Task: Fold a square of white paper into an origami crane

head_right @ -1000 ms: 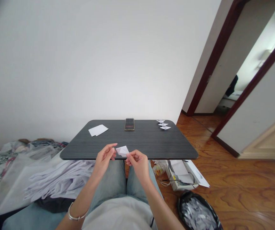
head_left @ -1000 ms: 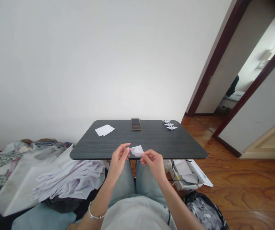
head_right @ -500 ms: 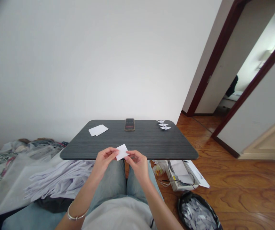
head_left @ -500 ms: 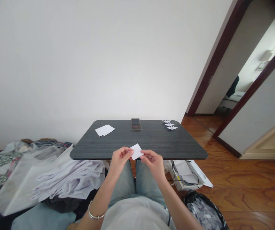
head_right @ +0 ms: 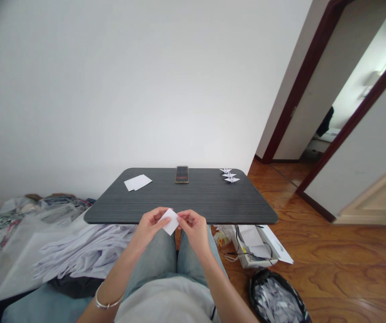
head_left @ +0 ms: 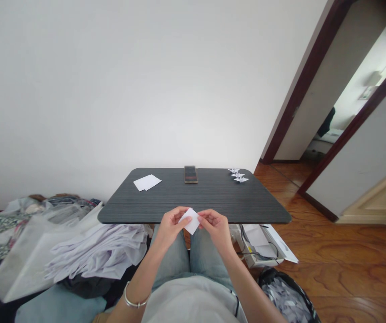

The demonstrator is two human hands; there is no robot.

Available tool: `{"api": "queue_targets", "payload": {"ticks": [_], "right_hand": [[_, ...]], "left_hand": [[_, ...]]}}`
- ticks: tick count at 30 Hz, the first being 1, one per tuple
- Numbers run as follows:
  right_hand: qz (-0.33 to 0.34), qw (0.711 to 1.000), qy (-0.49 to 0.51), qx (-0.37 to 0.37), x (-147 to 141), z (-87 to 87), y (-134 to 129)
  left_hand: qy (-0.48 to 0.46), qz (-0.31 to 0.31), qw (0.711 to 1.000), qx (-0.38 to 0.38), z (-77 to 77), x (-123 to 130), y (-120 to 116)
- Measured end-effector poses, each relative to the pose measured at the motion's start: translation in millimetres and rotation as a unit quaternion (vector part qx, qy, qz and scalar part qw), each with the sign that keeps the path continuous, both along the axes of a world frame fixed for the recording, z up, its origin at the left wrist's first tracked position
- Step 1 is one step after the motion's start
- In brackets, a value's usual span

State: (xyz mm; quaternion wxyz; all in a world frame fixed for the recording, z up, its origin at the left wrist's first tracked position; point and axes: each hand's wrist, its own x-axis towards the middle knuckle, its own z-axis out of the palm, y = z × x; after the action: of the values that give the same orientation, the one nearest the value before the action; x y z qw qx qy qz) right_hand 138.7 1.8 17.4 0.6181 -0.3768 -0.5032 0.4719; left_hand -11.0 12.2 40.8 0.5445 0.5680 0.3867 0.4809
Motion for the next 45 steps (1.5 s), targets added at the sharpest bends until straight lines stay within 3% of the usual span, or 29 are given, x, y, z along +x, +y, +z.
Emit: {"api": "queue_targets", "payload": {"ticks": [8, 17, 25, 45], "right_hand": [[-0.001, 1.000, 0.024, -0.014, -2, -0.7, -2], [-0.005, 0.999, 0.037, -0.004, 0, 7.0, -4], [0.013, 0.998, 0.062, -0.013, 0, 13.8, -8], [0.025, 0.994, 0.102, -0.010, 3, 10.2, -7]], "left_hand": [[-0.031, 0.022, 0.999, -0.007, 1.9, 3, -4], [-0.023, -0.022, 0.999, -0.020, 3.5, 0, -3], [-0.026, 0.011, 0.999, -0.027, 6.6, 1, -6], [0.005, 0.041, 0.997, 0.069, 12.1, 5, -13]]}}
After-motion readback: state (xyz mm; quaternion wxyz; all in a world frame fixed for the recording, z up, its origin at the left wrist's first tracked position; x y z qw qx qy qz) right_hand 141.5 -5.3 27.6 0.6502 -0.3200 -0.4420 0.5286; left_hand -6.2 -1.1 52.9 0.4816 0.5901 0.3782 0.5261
